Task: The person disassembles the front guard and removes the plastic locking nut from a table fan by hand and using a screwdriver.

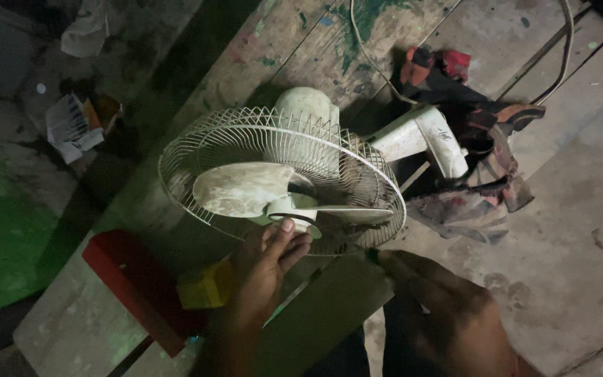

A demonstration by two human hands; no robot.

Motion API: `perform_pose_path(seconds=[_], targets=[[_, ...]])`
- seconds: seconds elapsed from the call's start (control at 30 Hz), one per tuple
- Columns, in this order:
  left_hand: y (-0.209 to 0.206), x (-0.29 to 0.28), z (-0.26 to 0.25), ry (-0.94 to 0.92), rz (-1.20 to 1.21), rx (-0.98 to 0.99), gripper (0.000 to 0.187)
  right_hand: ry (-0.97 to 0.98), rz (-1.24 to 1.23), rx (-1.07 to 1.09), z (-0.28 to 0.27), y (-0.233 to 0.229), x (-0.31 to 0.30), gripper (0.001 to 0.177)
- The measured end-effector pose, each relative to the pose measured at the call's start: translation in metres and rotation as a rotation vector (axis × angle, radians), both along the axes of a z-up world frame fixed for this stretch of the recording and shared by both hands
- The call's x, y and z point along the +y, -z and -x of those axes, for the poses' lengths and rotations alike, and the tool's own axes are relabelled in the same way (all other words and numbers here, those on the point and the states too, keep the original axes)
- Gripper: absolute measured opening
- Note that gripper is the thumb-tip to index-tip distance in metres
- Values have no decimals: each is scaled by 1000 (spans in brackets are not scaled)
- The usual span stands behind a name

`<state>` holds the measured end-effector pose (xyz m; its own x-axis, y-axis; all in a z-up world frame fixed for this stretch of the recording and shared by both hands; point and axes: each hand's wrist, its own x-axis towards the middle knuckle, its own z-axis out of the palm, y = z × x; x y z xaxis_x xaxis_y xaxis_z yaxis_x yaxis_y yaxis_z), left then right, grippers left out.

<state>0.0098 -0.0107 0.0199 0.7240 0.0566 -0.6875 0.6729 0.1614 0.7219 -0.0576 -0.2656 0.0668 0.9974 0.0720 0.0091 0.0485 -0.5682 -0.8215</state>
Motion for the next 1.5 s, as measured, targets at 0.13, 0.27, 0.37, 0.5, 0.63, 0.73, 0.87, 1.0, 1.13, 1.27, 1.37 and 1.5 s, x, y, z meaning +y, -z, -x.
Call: perform_pose_path(seconds=[0.13, 0.27, 0.37, 0.5, 0.63, 0.73, 0.87, 1.0, 1.13, 1.27, 1.37, 1.5], targets=[[-4, -3, -3, -2, -57, 69, 44, -123, 24, -95, -7, -3, -6, 50], [-3, -1, -2, 19, -14, 6, 47, -210, 68, -121, -10, -7, -12, 61], [0, 2, -1, 30, -15, 40, 45, -227, 89, -87, -10, -7, -14, 65], [4, 1, -1, -14, -42, 53, 39, -259, 180, -133, -5, -2, -18, 65], [7, 1, -1, -18, -21, 23, 38, -423, 312, 11, -4, 2, -18, 64], [5, 0, -3, -14, -29, 31, 42, -376, 232, -58, -19, -13, -9, 58], [-8, -1, -4, 9, -31, 24, 49, -318, 98, -42, -37, -34, -6, 61], [-7, -1, -9, -117, 73, 114, 58, -297, 38, -96, -50, -34, -21, 57], [1, -7, -10, -125, 84, 73, 63, -245, 32, 50, -49, -25, -26, 48], [-7, -8, -11, -115, 22, 76, 59, -229, 66, 53, -55, -20, -30, 44], [-7, -10, -7, -127, -40, 113, 56, -194, 71, -33, -56, -19, -20, 38], [6, -20, 9, -197, -119, -82, 50, -224, 26, 167, -59, -20, -24, 45]])
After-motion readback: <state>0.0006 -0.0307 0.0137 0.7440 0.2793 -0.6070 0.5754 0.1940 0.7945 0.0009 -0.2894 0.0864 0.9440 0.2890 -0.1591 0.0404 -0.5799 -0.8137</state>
